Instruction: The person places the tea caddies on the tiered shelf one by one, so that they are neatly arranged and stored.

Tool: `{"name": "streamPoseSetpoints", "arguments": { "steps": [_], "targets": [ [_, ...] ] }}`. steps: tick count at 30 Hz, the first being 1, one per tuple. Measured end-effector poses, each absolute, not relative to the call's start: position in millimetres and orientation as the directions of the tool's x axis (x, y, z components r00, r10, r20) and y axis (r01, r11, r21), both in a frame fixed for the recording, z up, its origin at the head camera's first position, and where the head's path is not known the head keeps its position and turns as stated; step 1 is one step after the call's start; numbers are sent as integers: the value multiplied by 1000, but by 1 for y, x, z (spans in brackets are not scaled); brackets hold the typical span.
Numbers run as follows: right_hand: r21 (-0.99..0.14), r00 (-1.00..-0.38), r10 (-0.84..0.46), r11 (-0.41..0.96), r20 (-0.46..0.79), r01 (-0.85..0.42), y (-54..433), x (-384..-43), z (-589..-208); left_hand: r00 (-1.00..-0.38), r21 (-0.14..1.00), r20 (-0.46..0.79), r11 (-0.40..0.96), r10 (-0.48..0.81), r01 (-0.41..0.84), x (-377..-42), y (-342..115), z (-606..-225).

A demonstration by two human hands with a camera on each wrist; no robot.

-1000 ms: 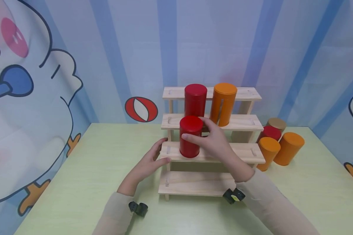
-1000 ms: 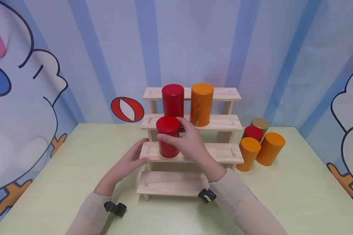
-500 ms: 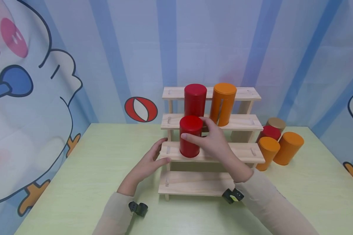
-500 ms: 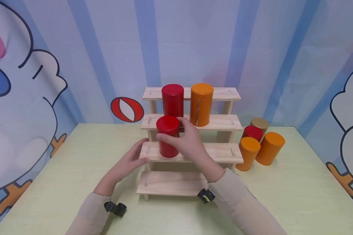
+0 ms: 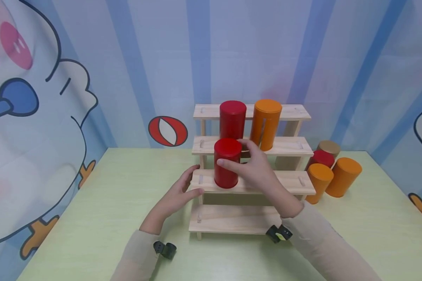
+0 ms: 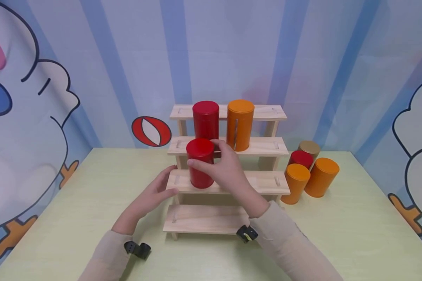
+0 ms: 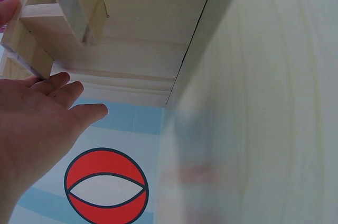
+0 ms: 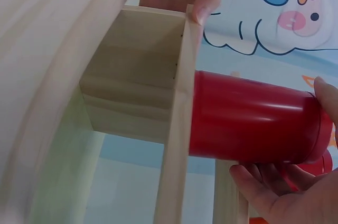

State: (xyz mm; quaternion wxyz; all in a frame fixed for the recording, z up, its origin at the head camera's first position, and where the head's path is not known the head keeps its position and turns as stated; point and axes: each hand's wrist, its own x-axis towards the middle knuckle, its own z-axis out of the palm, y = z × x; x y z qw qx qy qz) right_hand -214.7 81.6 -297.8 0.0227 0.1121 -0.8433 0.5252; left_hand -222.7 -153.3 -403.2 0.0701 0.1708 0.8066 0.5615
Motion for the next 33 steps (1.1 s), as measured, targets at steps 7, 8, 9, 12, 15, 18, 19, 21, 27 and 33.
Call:
{"name": "streamPoseSetpoints", "arguments": {
  "steps": [7, 8, 9, 12, 15, 18, 19, 21, 27, 33],
  "targets": [
    [-862, -975, -134, 457, 179, -221, 100, -208, -283, -931, 930, 84, 308, 354, 201, -224, -153, -405],
    [-860, -975, -126, 460, 184, -222, 103, -207, -280, -932, 930, 84, 308, 354, 200, -224, -153, -405],
    [-859, -975, -119, 461, 190, -223, 107, -205, -277, -932, 930, 83, 308, 353, 199, -224, -153, -405],
    [-855, -971, -101, 459, 217, -239, 120, -199, -268, -933, 931, 79, 308, 352, 196, -224, -153, -404],
    [-850, -962, -88, 452, 257, -269, 136, -194, -262, -933, 931, 78, 308, 352, 195, -224, -153, -404],
    [-840, -953, -79, 455, 293, -296, 153, -189, -257, -931, 932, 82, 304, 356, 198, -224, -153, -403],
    [-834, -949, -73, 461, 306, -304, 160, -188, -257, -930, 932, 85, 302, 358, 201, -224, -153, -403],
    [-822, -945, -56, 478, 321, -308, 173, -187, -256, -928, 932, 90, 299, 362, 207, -224, -153, -403],
    [-804, -939, -28, 509, 343, -308, 209, -186, -257, -925, 931, 93, 297, 368, 212, -224, -153, -402],
    [-773, -908, -31, 512, 419, -374, 242, -188, -262, -928, 932, 88, 298, 362, 205, -224, -153, -403]
  ]
}}
